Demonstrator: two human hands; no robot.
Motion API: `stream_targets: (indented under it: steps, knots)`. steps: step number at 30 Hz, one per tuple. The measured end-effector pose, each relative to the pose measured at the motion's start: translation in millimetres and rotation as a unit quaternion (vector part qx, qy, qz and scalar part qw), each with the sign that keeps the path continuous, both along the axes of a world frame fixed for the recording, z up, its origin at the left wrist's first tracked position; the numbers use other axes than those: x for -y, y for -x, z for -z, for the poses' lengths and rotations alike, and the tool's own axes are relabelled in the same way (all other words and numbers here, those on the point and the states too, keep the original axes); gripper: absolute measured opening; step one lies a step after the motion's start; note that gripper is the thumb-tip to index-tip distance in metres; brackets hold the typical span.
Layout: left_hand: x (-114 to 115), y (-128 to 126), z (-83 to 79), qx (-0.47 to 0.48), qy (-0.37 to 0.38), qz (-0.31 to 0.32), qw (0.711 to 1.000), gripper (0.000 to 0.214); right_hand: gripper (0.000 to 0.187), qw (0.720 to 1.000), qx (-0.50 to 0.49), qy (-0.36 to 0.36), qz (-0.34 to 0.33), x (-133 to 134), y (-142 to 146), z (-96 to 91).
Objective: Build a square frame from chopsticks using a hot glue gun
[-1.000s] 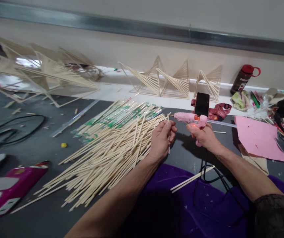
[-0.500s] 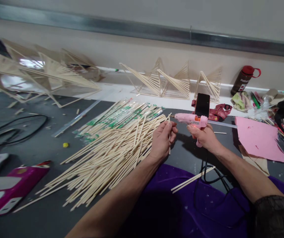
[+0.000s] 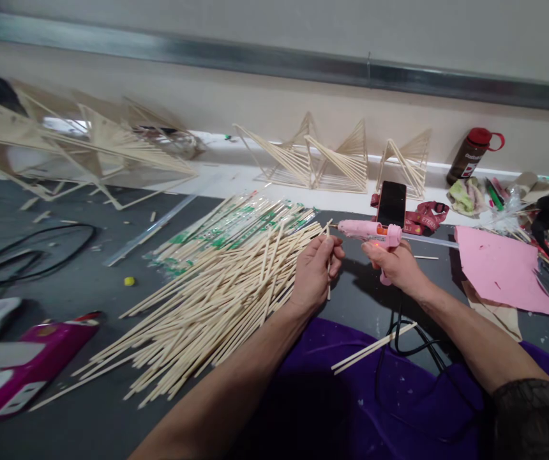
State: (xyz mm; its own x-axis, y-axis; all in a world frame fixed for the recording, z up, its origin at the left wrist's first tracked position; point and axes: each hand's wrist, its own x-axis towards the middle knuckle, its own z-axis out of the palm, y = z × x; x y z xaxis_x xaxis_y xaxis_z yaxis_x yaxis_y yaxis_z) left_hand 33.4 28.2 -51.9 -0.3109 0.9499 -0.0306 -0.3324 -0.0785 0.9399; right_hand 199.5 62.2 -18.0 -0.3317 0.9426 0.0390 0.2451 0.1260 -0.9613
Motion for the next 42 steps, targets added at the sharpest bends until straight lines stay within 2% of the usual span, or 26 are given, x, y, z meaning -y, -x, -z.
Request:
stream_targets:
  steps: [10,17,28,35,42]
  knots:
    - [0.4,-0.9,0.3,-0.004,0.004,0.012,1.0,0.041,0.043,1.0,-0.013,0.003,-0.002,-0.5,0.1,-1.3]
    - [-0.7,-0.3,3.3,0.008,0.007,0.015,1.0,0.039,0.039,0.998,-0.062,0.016,-0.012,-1.3,1.4,6.1]
    - [-1.3,2.0,-3.3,0.035,0.024,0.002,0.999,0.041,0.038,0.998,-0.057,0.033,0.001,-0.1,2.5,3.2]
    - [-2.1,1.5,3.3,0.032,0.032,-0.005,0.999,0.041,0.039,0.996,-0.073,0.041,0.006,-2.8,2.4,10.6]
    - [-3.5,3.4,8.1,0.055,0.07,-0.011,0.996,0.042,0.039,0.997,-0.063,0.05,0.01,-6.5,1.1,10.1]
